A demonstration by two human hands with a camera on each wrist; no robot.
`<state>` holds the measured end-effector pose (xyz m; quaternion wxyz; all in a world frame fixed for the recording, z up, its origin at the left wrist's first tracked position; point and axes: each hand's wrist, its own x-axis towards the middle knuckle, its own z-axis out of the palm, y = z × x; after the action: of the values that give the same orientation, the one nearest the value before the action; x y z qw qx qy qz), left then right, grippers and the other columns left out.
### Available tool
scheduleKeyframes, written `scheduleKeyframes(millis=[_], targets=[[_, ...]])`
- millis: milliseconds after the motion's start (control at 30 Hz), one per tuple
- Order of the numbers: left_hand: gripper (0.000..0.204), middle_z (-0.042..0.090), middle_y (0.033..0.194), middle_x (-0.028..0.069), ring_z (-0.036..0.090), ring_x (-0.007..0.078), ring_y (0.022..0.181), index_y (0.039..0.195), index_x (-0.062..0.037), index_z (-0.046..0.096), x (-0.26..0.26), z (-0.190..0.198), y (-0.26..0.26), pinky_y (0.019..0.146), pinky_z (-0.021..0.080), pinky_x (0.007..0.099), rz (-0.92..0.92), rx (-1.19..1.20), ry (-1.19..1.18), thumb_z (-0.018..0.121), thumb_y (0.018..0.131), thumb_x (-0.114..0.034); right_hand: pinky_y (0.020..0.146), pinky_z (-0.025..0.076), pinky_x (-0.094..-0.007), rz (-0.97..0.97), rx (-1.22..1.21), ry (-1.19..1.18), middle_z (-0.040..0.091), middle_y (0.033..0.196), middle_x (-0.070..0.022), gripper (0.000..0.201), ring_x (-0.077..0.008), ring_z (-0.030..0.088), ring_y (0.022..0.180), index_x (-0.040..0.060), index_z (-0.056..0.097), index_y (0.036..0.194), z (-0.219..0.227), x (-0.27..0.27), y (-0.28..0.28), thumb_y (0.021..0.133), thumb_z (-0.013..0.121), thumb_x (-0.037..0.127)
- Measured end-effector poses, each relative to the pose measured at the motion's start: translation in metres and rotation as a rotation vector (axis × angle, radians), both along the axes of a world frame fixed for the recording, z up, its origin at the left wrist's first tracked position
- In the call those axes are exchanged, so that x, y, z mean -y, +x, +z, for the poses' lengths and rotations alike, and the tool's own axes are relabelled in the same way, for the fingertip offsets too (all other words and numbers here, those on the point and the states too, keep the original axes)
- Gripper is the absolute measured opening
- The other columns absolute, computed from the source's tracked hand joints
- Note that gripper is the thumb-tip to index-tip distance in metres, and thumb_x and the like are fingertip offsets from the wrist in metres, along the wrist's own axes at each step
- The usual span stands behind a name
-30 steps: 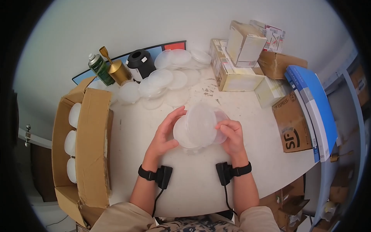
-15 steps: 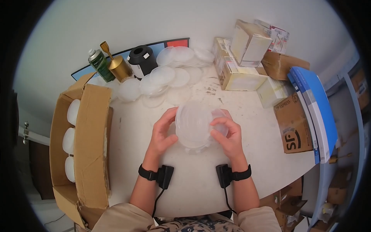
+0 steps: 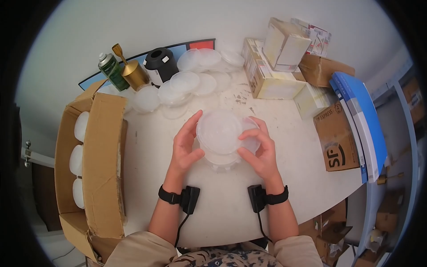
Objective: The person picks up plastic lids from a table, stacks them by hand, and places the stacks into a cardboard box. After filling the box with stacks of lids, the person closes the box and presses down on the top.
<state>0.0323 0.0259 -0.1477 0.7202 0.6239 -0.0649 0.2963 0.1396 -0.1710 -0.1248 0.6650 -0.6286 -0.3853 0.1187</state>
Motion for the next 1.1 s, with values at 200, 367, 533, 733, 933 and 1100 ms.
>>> scheduleKeyframes(millis=[200, 367, 533, 733, 933, 1100], targets=[[0.079, 0.051, 0.140, 0.0129, 0.059, 0.0243, 0.113, 0.139, -0.0028, 0.046, 0.002, 0.008, 0.001, 0.103, 0.041, 0.0404, 0.024, -0.014, 0.054, 0.079, 0.069, -0.017, 0.111, 0.028, -0.0412, 0.022, 0.045, -0.024, 0.040, 0.139, -0.0166, 0.061, -0.0296, 0.039, 0.131, 0.0063, 0.055, 0.127, 0.003, -0.003, -0.004, 0.070, 0.074, 0.014], [0.069, 0.055, 0.136, 0.0118, 0.060, 0.0209, 0.110, 0.134, -0.0047, 0.050, 0.004, 0.008, 0.002, 0.099, 0.044, 0.0382, 0.055, -0.064, 0.096, 0.078, 0.071, -0.013, 0.114, 0.024, -0.0414, 0.056, -0.023, 0.011, 0.036, 0.144, -0.0160, 0.094, -0.0288, 0.035, 0.136, 0.0024, 0.027, 0.149, 0.004, -0.009, -0.012, 0.070, 0.075, 0.018], [0.067, 0.056, 0.136, 0.0109, 0.060, 0.0205, 0.108, 0.133, -0.0044, 0.051, 0.001, 0.006, 0.002, 0.097, 0.045, 0.0367, 0.063, -0.071, 0.102, 0.076, 0.072, -0.014, 0.116, 0.021, -0.0413, 0.119, -0.110, 0.059, 0.031, 0.150, -0.0160, 0.109, -0.0287, 0.030, 0.141, 0.0010, 0.006, 0.154, 0.006, -0.010, -0.014, 0.072, 0.075, 0.020], [0.064, 0.057, 0.134, 0.0104, 0.059, 0.0199, 0.106, 0.132, -0.0036, 0.052, 0.003, 0.004, 0.001, 0.096, 0.045, 0.0362, 0.064, -0.052, 0.071, 0.076, 0.073, -0.013, 0.116, 0.021, -0.0408, 0.111, -0.139, 0.071, 0.032, 0.150, -0.0168, 0.110, -0.0275, 0.030, 0.142, 0.0009, 0.004, 0.155, 0.006, -0.010, -0.015, 0.073, 0.075, 0.018], [0.063, 0.059, 0.128, 0.0110, 0.059, 0.0203, 0.107, 0.131, -0.0019, 0.053, 0.002, 0.003, 0.000, 0.097, 0.044, 0.0364, 0.064, -0.074, 0.085, 0.075, 0.073, -0.013, 0.116, 0.021, -0.0403, 0.127, -0.147, 0.018, 0.034, 0.150, -0.0165, 0.105, -0.0261, 0.031, 0.141, -0.0014, 0.014, 0.153, 0.006, -0.009, -0.014, 0.071, 0.077, 0.018], [0.061, 0.060, 0.127, 0.0117, 0.058, 0.0216, 0.110, 0.130, -0.0011, 0.054, 0.000, 0.000, 0.001, 0.099, 0.043, 0.0370, 0.022, -0.045, 0.075, 0.072, 0.075, -0.016, 0.114, 0.024, -0.0391, 0.151, -0.098, 0.004, 0.036, 0.150, -0.0139, 0.099, -0.0254, 0.034, 0.139, -0.0013, 0.024, 0.151, 0.003, -0.009, -0.009, 0.070, 0.077, 0.018]])
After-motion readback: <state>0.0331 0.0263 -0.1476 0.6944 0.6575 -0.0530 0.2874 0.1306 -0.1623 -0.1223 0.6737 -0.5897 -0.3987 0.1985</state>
